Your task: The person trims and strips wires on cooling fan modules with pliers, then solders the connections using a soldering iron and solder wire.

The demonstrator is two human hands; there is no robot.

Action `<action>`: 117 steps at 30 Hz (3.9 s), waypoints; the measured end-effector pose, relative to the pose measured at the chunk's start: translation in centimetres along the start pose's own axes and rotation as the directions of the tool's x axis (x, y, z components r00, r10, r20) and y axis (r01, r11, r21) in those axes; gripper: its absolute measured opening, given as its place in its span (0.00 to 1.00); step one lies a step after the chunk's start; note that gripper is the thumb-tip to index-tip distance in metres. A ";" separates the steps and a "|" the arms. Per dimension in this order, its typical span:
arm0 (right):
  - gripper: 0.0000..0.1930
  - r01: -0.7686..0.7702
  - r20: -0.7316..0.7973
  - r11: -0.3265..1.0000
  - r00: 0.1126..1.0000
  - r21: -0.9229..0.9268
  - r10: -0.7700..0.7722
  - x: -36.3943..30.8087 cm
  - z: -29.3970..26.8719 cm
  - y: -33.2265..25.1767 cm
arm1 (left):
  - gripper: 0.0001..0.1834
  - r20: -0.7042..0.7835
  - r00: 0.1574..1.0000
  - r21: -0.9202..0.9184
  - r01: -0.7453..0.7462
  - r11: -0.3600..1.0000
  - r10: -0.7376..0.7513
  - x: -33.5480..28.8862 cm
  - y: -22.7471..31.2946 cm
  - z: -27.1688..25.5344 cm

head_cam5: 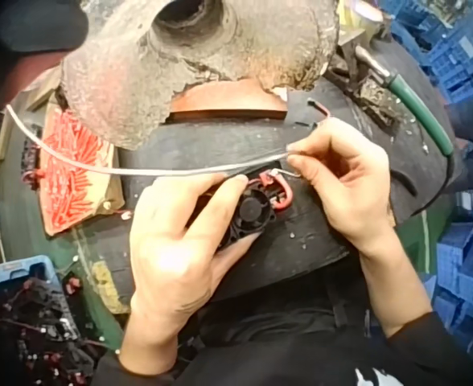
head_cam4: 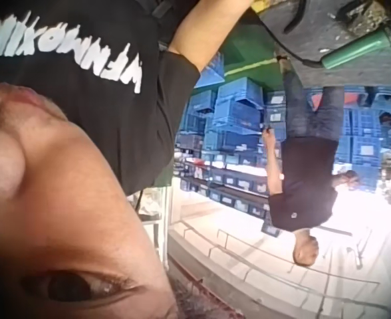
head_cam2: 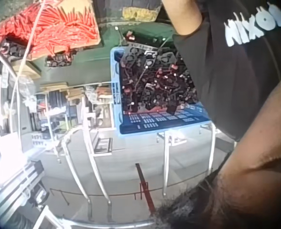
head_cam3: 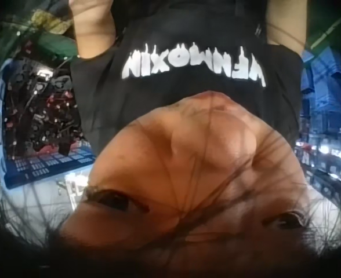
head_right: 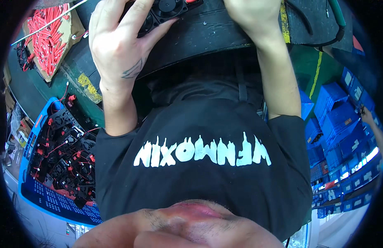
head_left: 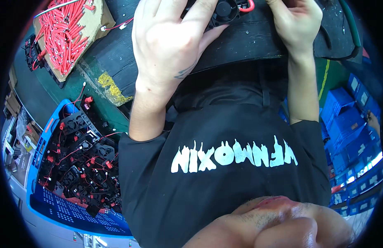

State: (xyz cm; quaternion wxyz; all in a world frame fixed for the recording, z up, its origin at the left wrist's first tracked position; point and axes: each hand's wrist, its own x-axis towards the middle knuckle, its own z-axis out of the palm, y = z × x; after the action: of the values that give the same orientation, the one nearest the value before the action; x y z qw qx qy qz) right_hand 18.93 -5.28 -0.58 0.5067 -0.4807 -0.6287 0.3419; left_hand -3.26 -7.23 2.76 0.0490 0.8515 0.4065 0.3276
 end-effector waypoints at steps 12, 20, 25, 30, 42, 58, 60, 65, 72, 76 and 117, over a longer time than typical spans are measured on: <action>0.03 0.015 -0.047 0.968 0.998 -0.252 -0.028 1.1 -1.1 -3.2 | 0.31 0.055 0.998 0.041 0.034 0.999 -0.036 -0.6 -0.3 -0.3; 0.08 0.204 0.053 0.799 0.976 -0.566 -0.212 1.6 -3.1 -1.3 | 0.30 0.209 0.940 -0.284 0.322 0.903 -0.269 -1.5 0.8 -2.3; 0.08 0.110 -0.137 0.874 0.971 -0.473 -0.196 -0.6 -6.1 -4.5 | 0.23 0.534 0.767 -0.828 0.559 -0.039 -0.354 -2.3 2.1 -4.1; 0.06 0.228 -0.180 0.840 0.918 -0.492 -0.354 -1.9 -6.0 -3.7 | 0.31 0.710 0.603 -0.515 0.091 -0.852 -0.364 -4.9 3.8 -0.1; 0.07 0.191 -0.260 0.836 0.894 -0.514 -0.364 -3.8 -7.8 -2.9 | 0.30 0.586 0.736 -0.646 0.170 -0.745 -0.340 -6.9 1.9 -0.6; 0.13 0.602 0.342 0.546 0.791 -0.582 -0.507 -1.6 -5.5 -4.0 | 0.39 0.534 0.689 -0.835 0.521 -0.177 -0.491 -4.9 1.4 -3.4; 0.14 0.718 0.500 0.416 0.691 -0.559 -0.522 -1.1 -5.1 -3.9 | 0.38 0.477 0.649 -0.824 0.564 -0.045 -0.593 -5.0 1.6 -3.4; 0.16 0.813 0.696 0.297 0.582 -0.500 -0.420 1.2 -3.6 -4.4 | 0.32 0.469 0.583 -0.791 0.611 -0.022 -0.664 -5.0 1.6 -2.5; 0.20 0.789 0.763 0.006 0.597 -0.615 -0.247 5.2 -0.6 -1.9 | 0.28 0.403 0.606 -0.754 0.644 0.126 -0.686 -4.4 1.9 -1.4; 0.05 0.796 0.765 -0.024 0.573 -0.605 -0.294 6.0 1.1 -5.1 | 0.29 0.413 0.606 -0.785 0.615 0.072 -0.680 -4.4 2.1 -1.8; 0.11 0.768 0.463 0.534 0.639 -0.353 -0.614 4.7 -2.8 -6.5 | 0.33 0.662 0.684 -0.726 0.483 -0.489 -0.307 -3.6 2.4 -4.5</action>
State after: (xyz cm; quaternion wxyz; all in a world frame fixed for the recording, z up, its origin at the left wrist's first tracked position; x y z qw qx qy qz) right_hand 19.86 -2.97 7.54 0.3548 -0.2520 -0.9003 -0.0084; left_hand -5.95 -12.27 5.23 0.8306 0.2490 0.2849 0.4086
